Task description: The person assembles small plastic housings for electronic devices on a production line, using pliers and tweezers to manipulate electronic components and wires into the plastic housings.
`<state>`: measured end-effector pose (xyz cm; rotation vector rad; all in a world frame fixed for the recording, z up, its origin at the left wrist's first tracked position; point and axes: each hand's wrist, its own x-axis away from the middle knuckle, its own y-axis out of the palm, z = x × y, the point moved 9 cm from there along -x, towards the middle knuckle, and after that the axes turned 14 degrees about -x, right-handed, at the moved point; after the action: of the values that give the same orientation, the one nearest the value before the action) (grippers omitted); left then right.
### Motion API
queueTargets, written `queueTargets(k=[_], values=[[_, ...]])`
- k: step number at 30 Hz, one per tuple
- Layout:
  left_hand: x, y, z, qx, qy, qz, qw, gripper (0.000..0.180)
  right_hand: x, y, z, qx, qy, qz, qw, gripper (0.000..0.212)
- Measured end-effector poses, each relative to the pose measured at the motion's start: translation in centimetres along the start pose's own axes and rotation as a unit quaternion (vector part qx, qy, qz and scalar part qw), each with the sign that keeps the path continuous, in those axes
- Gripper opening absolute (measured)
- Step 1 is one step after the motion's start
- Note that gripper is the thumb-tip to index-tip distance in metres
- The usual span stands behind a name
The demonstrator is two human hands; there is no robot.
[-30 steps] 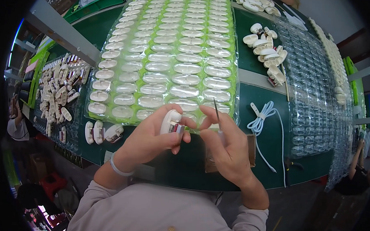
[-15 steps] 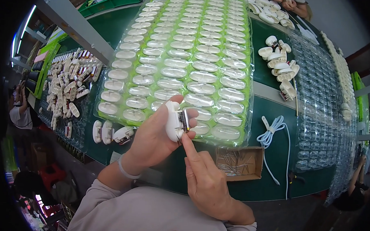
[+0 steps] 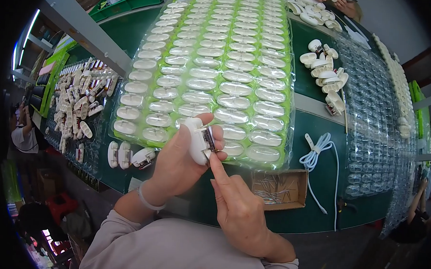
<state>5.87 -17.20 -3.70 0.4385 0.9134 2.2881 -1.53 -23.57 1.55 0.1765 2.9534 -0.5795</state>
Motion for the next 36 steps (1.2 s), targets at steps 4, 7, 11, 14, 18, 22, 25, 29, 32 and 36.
queueTargets(k=[4, 7, 11, 14, 18, 22, 25, 29, 32, 36], values=[[0.0, 0.3, 0.0, -0.007, 0.04, -0.014, 0.999, 0.039, 0.0, 0.1, 0.1, 0.023, -0.014, 0.012, 1.0, 0.052], [0.2, 0.4, 0.0, -0.016, 0.084, -0.031, 0.996, 0.036, 0.0, 0.5, -0.2, 0.042, -0.028, 0.025, 0.998, 0.051], [0.3, 0.6, 0.1, -0.027, 0.105, -0.047, 0.993, 0.035, 0.3, 0.7, -0.7, 0.077, -0.072, 0.062, 0.993, 0.049], [0.0, 0.3, 0.4, -0.054, 0.115, -0.025, 0.992, 0.035, 0.3, 0.9, -0.7, 0.093, -0.077, 0.07, 0.99, 0.049], [1.2, -2.0, 5.7, -0.024, 0.198, 0.137, 0.97, 0.036, 1.5, 1.6, -1.0, 0.074, -0.061, -0.003, 0.995, 0.052], [5.0, -1.8, 12.4, -0.163, 0.265, 0.09, 0.946, 0.04, 1.5, -5.9, -1.3, 0.101, -0.073, 0.072, 0.99, 0.047], [6.8, -1.3, 7.3, -0.345, 0.022, -0.007, 0.938, 0.037, -2.4, -15.4, 3.4, 0.237, 0.01, 0.195, 0.952, 0.039], [8.2, -5.0, 2.4, -0.461, -0.151, 0.003, 0.875, 0.028, -6.1, -22.6, 11.8, 0.366, -0.007, 0.176, 0.914, 0.057], [8.0, -5.3, 2.4, -0.664, -0.088, 0.025, 0.742, 0.03, -8.0, -23.4, 14.2, 0.357, 0.018, 0.167, 0.919, 0.068], [7.9, -4.1, 4.7, -0.8, 0.108, 0.039, 0.589, 0.029, -8.4, -23.3, 15.9, 0.262, 0.122, 0.15, 0.945, 0.066]])
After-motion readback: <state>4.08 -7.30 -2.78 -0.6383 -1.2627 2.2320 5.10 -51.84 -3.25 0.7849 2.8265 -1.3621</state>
